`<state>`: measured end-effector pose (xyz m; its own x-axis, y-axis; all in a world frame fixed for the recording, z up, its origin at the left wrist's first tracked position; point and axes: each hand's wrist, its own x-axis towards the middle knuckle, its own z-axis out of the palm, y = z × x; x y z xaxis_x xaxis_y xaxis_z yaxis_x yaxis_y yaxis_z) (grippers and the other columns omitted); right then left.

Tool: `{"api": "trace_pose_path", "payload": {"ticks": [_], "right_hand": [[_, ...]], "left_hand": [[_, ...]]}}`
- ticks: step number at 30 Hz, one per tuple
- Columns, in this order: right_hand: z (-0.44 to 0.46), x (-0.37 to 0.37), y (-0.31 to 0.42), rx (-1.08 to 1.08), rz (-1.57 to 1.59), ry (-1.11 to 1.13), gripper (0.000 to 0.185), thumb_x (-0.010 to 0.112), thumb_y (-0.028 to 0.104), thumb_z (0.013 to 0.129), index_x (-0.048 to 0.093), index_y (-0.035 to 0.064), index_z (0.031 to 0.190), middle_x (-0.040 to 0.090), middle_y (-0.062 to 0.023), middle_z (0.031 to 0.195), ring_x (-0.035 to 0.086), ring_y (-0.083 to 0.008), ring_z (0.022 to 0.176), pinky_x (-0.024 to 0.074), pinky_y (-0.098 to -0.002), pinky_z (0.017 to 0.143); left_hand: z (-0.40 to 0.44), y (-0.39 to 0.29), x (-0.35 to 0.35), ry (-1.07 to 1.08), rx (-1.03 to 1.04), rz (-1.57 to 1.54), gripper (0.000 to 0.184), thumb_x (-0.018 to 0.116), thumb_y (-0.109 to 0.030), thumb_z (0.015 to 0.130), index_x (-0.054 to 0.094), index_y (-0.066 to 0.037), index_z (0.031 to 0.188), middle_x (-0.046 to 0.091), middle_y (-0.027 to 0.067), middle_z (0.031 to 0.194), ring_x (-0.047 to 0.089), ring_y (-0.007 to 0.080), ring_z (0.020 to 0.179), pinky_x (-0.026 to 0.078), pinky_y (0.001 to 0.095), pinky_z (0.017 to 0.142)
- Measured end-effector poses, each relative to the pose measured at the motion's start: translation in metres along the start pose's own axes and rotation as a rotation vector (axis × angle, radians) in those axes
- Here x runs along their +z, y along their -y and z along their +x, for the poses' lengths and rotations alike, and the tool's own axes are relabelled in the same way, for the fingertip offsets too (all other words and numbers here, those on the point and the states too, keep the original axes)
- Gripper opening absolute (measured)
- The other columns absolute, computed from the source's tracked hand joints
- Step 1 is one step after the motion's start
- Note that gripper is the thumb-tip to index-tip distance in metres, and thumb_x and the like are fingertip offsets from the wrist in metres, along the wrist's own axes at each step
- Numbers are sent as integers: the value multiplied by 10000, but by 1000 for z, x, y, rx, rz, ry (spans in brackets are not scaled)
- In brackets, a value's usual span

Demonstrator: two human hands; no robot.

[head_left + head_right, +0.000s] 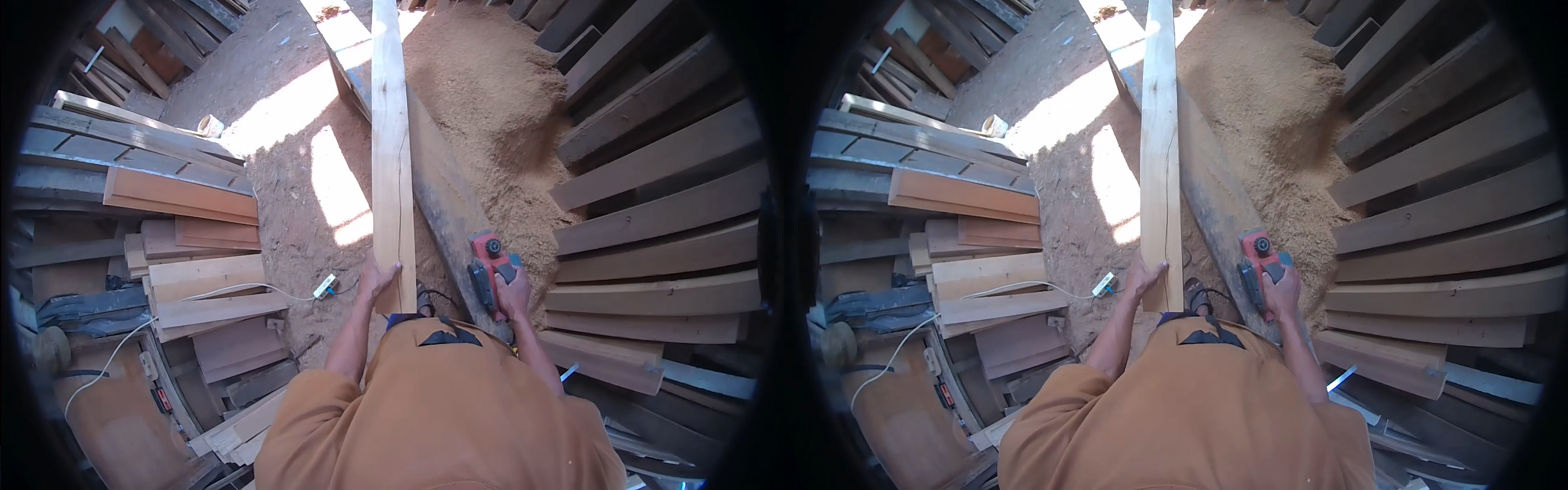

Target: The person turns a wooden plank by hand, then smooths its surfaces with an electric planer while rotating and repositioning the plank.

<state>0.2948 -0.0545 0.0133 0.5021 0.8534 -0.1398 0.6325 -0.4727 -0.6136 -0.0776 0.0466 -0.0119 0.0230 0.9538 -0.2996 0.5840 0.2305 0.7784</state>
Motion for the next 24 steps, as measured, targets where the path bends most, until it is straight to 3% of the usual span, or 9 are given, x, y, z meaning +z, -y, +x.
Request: {"api": "trace_pose_path", "payload": {"ticks": [3, 6, 9, 12, 13, 19, 22, 24], "right_hand": [[3, 4, -5, -5, 2, 1, 503, 799, 267, 841, 654, -13, 1232, 700, -253, 1140, 684, -410, 1091, 517, -483, 983], [5, 3, -4, 11, 26, 29, 527, 804, 283, 833, 644, -24, 1231, 677, -261, 1155, 654, -419, 1122, 498, -490, 1007], [4, -4, 4, 65, 55, 81, 573, 806, 302, 827, 619, -47, 1242, 626, -282, 1202, 590, -438, 1188, 456, -509, 1061], [4, 1, -5, 47, 50, 77, 594, 814, 309, 826, 610, -47, 1256, 615, -285, 1224, 581, -442, 1201, 452, -506, 1070], [5, 3, -8, 44, 54, 77, 599, 816, 310, 826, 607, -47, 1260, 612, -286, 1231, 578, -443, 1205, 451, -505, 1074], [6, 2, -8, 52, 86, 102, 618, 817, 312, 824, 598, -48, 1277, 605, -283, 1247, 570, -437, 1213, 439, -503, 1088], [7, 3, -5, 33, 68, 88, 616, 815, 303, 827, 597, -51, 1281, 608, -280, 1240, 567, -433, 1213, 435, -503, 1088], [6, 0, -8, 26, 58, 89, 606, 812, 295, 830, 598, -52, 1279, 611, -277, 1233, 565, -432, 1211, 434, -502, 1085]], "left_hand": [[-7, -14, -4, -8, -113, -13, 710, 814, -308, 859, 505, 2, 1419, 666, 286, 1303, 661, 426, 1229, 515, 484, 1064], [-7, -13, -3, 10, -136, 25, 809, 815, -307, 861, 435, -9, 1510, 628, 314, 1361, 634, 427, 1272, 498, 458, 1089], [-10, 0, 27, -160, -55, 86, 1087, 845, -404, 829, 225, -71, 1658, 448, 375, 1536, 481, 470, 1433, 391, 513, 1190], [-35, -54, 44, -94, -232, 450, 1336, 875, -520, 765, 1, -162, 1711, 158, 399, 1671, 252, 542, 1538, 223, 613, 1255], [-34, -50, 49, -38, -261, 405, 1416, 882, -589, 722, -56, -210, 1712, -17, 396, 1694, 113, 594, 1554, 148, 693, 1233], [-20, -54, 59, 33, -376, 564, 1413, 891, -501, 689, -42, -200, 1706, 82, 443, 1639, 242, 614, 1471, 195, 687, 1200], [-22, -49, 45, 41, -344, 526, 1428, 895, -454, 695, -95, -204, 1694, 153, 434, 1621, 225, 641, 1471, 193, 720, 1198], [-25, -38, 26, 23, -266, 472, 1407, 902, -453, 667, -18, -180, 1695, 233, 417, 1571, 283, 612, 1437, 211, 694, 1200]]}}
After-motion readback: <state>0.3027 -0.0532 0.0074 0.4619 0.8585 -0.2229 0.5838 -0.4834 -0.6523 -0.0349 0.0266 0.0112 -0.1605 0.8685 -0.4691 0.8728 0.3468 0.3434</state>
